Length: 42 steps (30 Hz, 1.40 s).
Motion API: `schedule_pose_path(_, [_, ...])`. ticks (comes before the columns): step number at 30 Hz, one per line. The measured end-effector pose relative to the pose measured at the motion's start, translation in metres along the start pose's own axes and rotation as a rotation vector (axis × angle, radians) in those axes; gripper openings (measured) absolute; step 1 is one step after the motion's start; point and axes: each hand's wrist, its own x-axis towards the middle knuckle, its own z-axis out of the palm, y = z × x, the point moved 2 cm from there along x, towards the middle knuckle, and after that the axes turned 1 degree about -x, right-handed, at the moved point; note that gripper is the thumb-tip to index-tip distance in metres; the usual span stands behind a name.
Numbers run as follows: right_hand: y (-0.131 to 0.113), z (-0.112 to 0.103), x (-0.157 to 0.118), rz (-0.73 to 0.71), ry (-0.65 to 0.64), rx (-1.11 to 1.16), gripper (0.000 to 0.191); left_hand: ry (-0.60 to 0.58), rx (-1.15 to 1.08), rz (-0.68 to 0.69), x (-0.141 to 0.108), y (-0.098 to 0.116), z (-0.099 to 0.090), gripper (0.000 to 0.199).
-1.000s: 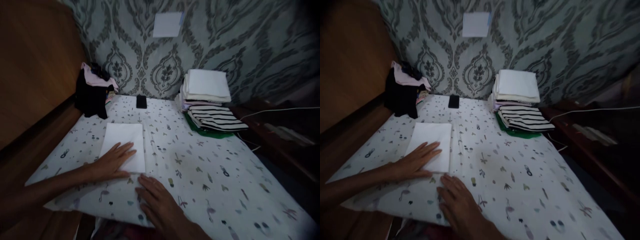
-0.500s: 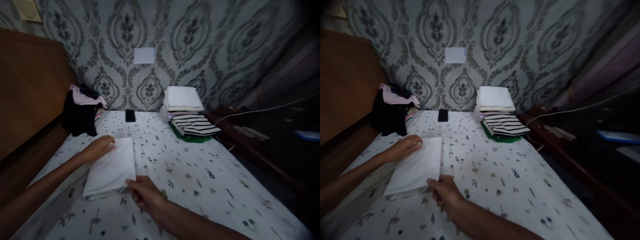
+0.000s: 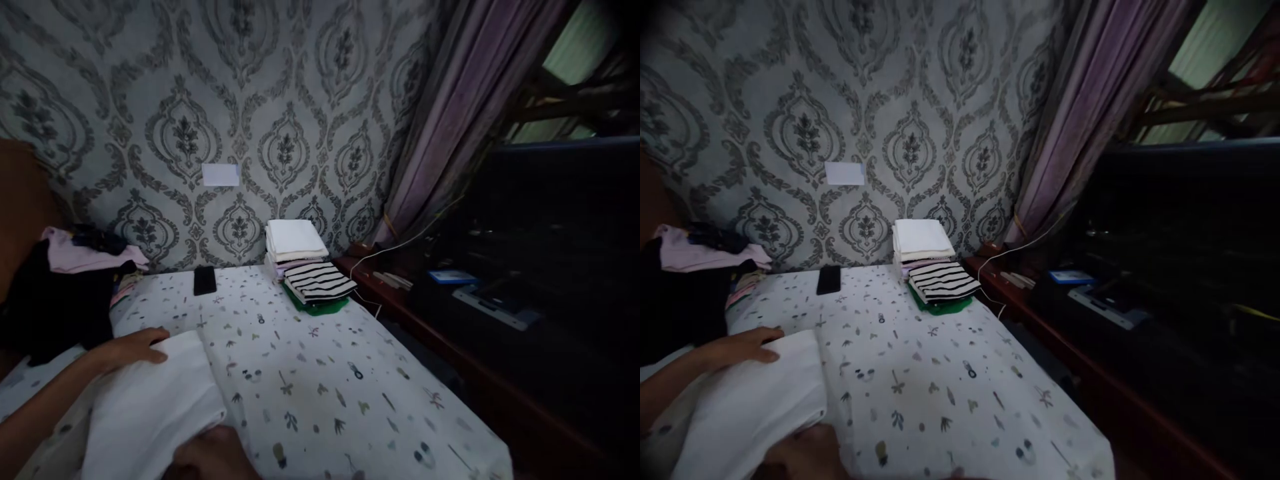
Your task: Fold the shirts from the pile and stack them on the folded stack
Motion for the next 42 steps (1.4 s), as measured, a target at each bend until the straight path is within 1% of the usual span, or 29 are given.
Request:
schedule_pose_path(1, [0.000, -0.007, 0.001, -0.022, -0.014, 0.006, 0.023, 0.010, -0.087, -0.045, -0.004, -0.005, 0.000, 0.066])
schedule_pose_path(3, [-0.003, -0.021, 0.001, -0.026, -0.024, 0.023, 0.026, -0.030, -0.304, -0.119, -0.015, -0.010, 0.004, 0.066])
schedule_pose_path(5, [-0.007, -0.034, -0.002, 0.055, -0.018, 0.124, 0.030, -0.108, -0.508, -0.164, -0.028, -0.007, 0.013, 0.057])
schedule_pose_path(7, [-0.010, -0.046, -0.008, 0.177, 0.028, 0.299, 0.036, -0.137, -0.641, -0.189, -0.041, 0.004, 0.025, 0.049])
schedule_pose_path(8, [-0.012, -0.051, -0.012, 0.225, 0.052, 0.389, 0.035, -0.134, -0.678, -0.197, -0.047, 0.013, 0.031, 0.047])
schedule_pose_path(9, [-0.013, -0.055, -0.016, 0.234, 0.075, 0.461, 0.031, -0.129, -0.699, -0.201, -0.052, 0.023, 0.035, 0.047])
schedule_pose_path(10, [-0.016, -0.060, -0.020, 0.197, 0.091, 0.506, 0.025, -0.120, -0.708, -0.201, -0.056, 0.035, 0.039, 0.048])
schedule_pose_path(11, [-0.019, -0.066, -0.024, 0.131, 0.099, 0.530, 0.027, -0.110, -0.711, -0.199, -0.059, 0.048, 0.042, 0.051])
schedule_pose_path(13, [-0.029, -0.083, -0.033, -0.024, 0.125, 0.533, 0.048, -0.084, -0.707, -0.196, -0.062, 0.078, 0.044, 0.061])
schedule_pose_path(14, [-0.036, -0.095, -0.037, -0.085, 0.147, 0.516, 0.054, -0.066, -0.698, -0.187, -0.062, 0.096, 0.045, 0.068])
schedule_pose_path(15, [-0.044, -0.110, -0.041, -0.128, 0.165, 0.488, 0.056, -0.052, -0.686, -0.165, -0.060, 0.114, 0.046, 0.074])
schedule_pose_path(17, [-0.065, -0.150, -0.046, -0.207, 0.204, 0.408, 0.051, -0.026, -0.666, -0.077, -0.050, 0.156, 0.051, 0.082])
schedule_pose_path(18, [-0.078, -0.175, -0.046, -0.279, 0.237, 0.353, 0.050, -0.008, -0.670, -0.012, -0.041, 0.179, 0.056, 0.085])
schedule_pose_path(20, [-0.108, -0.232, -0.040, -0.443, 0.349, 0.229, 0.045, 0.042, -0.735, 0.144, -0.017, 0.224, 0.071, 0.085])
schedule_pose_path(22, [-0.139, -0.293, -0.028, -0.593, 0.501, 0.083, 0.043, 0.116, -0.872, 0.301, 0.017, 0.265, 0.092, 0.084])
schedule_pose_path(23, [-0.154, -0.323, -0.020, -0.627, 0.606, -0.022, 0.043, 0.161, -0.939, 0.364, 0.037, 0.284, 0.104, 0.083])
schedule_pose_path(24, [-0.167, -0.351, -0.011, -0.628, 0.697, -0.139, 0.043, 0.206, -0.998, 0.416, 0.058, 0.299, 0.117, 0.082])
schedule_pose_path(25, [-0.178, -0.376, 0.000, -0.608, 0.731, -0.182, 0.042, 0.239, -1.046, 0.450, 0.080, 0.312, 0.130, 0.080])
schedule_pose_path(26, [-0.185, -0.399, 0.011, -0.585, 0.754, -0.216, 0.039, 0.277, -1.084, 0.437, 0.101, 0.322, 0.143, 0.079])
schedule_pose_path(27, [-0.189, -0.418, 0.022, -0.549, 0.779, -0.255, 0.033, 0.313, -1.095, 0.365, 0.122, 0.328, 0.155, 0.078])
schedule_pose_path(29, [-0.186, -0.448, 0.045, -0.466, 0.825, -0.327, 0.022, 0.356, -1.059, 0.141, 0.158, 0.330, 0.177, 0.073])
schedule_pose_path(31, [-0.173, -0.469, 0.066, -0.391, 0.874, -0.410, 0.023, 0.357, -1.005, -0.034, 0.185, 0.324, 0.192, 0.063])
schedule_pose_path(32, [-0.165, -0.478, 0.075, -0.365, 0.893, -0.449, 0.026, 0.343, -0.988, -0.074, 0.195, 0.319, 0.196, 0.057])
schedule_pose_path(34, [-0.154, -0.492, 0.088, -0.336, 0.921, -0.522, 0.028, 0.303, -0.974, -0.098, 0.210, 0.311, 0.199, 0.043])
schedule_pose_path(36, [-0.153, -0.502, 0.095, -0.329, 0.942, -0.590, 0.021, 0.264, -0.962, -0.108, 0.219, 0.307, 0.198, 0.034])
schedule_pose_path(37, [-0.156, -0.504, 0.096, -0.336, 0.951, -0.623, 0.016, 0.258, -0.958, -0.108, 0.222, 0.307, 0.197, 0.034])
schedule_pose_path(38, [-0.161, -0.505, 0.095, -0.350, 0.957, -0.656, 0.014, 0.269, -0.956, -0.101, 0.222, 0.309, 0.196, 0.035])
schedule_pose_path(41, [-0.179, -0.496, 0.084, -0.436, 0.961, -0.754, 0.030, 0.375, -0.953, -0.057, 0.216, 0.319, 0.195, 0.046])
schedule_pose_path(42, [-0.183, -0.493, 0.080, -0.465, 0.958, -0.782, 0.032, 0.416, -0.948, -0.048, 0.213, 0.322, 0.195, 0.047])
